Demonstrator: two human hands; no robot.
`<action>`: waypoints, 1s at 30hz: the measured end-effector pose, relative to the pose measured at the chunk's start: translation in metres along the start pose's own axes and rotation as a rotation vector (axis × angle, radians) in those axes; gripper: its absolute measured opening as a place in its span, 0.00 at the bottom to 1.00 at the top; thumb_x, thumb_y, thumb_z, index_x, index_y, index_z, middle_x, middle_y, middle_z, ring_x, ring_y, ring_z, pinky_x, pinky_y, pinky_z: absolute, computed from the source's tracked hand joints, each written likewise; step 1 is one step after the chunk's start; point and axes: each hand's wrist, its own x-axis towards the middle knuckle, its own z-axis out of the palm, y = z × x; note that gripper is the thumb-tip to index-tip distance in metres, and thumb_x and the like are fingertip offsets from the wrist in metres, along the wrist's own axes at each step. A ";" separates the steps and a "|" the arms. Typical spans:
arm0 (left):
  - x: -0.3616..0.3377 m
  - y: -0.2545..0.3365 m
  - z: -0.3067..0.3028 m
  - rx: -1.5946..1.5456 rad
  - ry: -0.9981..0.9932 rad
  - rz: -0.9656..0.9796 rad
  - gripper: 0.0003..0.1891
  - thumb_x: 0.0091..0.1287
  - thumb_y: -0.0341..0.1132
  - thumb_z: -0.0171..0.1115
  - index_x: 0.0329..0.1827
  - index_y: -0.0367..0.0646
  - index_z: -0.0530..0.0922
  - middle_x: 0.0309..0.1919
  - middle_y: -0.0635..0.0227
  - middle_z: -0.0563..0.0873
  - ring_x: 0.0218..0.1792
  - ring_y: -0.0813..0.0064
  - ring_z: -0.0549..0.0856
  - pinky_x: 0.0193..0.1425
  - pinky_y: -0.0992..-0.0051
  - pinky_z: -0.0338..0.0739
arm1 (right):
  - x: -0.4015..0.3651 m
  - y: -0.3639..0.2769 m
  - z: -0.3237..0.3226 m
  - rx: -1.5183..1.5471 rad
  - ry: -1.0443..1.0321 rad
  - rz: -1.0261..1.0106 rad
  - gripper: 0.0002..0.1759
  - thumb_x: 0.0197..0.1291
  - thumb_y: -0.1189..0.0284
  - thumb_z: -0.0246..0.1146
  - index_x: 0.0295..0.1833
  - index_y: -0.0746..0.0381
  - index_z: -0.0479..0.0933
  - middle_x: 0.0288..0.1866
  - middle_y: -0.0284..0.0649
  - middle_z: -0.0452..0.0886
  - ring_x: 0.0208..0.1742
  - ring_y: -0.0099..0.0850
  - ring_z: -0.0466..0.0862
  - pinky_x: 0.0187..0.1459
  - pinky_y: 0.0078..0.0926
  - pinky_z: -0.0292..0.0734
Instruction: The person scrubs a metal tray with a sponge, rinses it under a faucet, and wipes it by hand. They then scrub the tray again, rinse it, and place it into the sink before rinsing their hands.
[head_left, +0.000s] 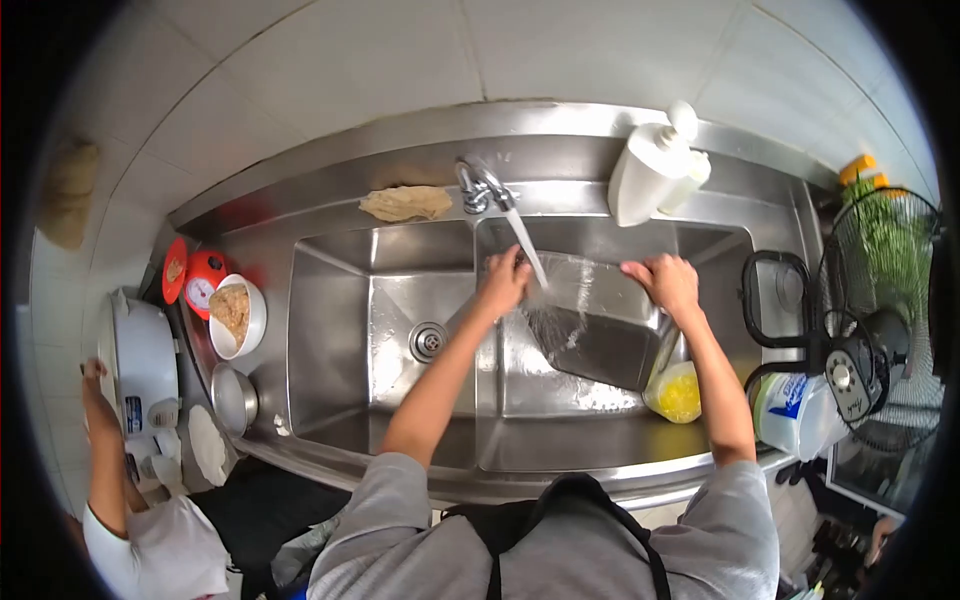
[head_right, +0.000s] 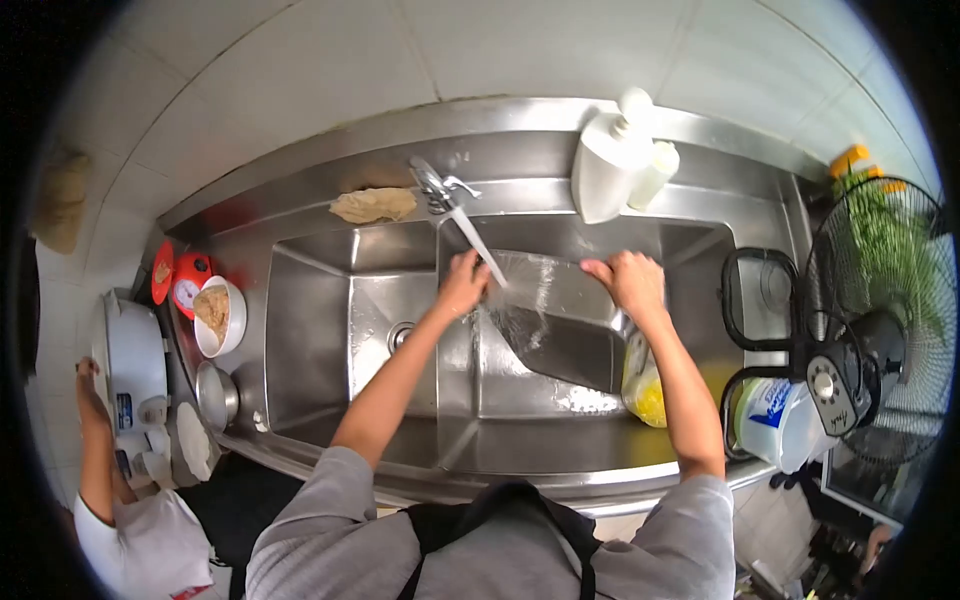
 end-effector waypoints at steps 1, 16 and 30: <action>0.003 -0.007 0.014 -0.246 -0.203 -0.179 0.30 0.64 0.43 0.50 0.67 0.43 0.54 0.54 0.40 0.67 0.53 0.49 0.71 0.56 0.63 0.65 | -0.011 -0.006 -0.008 0.043 -0.039 0.045 0.30 0.51 0.45 0.56 0.19 0.63 0.76 0.20 0.50 0.76 0.27 0.48 0.78 0.31 0.43 0.72; -0.136 0.121 0.005 -0.329 -0.601 0.177 0.40 0.63 0.54 0.48 0.68 0.35 0.46 0.67 0.41 0.36 0.69 0.52 0.39 0.68 0.52 0.36 | -0.127 -0.051 0.026 1.015 -0.283 0.518 0.19 0.57 0.73 0.46 0.54 0.68 0.61 0.33 0.40 0.75 0.25 0.27 0.74 0.23 0.23 0.70; -0.037 0.026 -0.011 -0.460 -0.002 0.228 0.26 0.47 0.14 0.49 0.47 0.48 0.79 0.55 0.54 0.73 0.56 0.59 0.72 0.60 0.71 0.67 | -0.062 -0.096 0.017 0.037 0.226 -0.313 0.23 0.43 0.70 0.68 0.47 0.61 0.71 0.50 0.48 0.72 0.48 0.42 0.76 0.44 0.36 0.74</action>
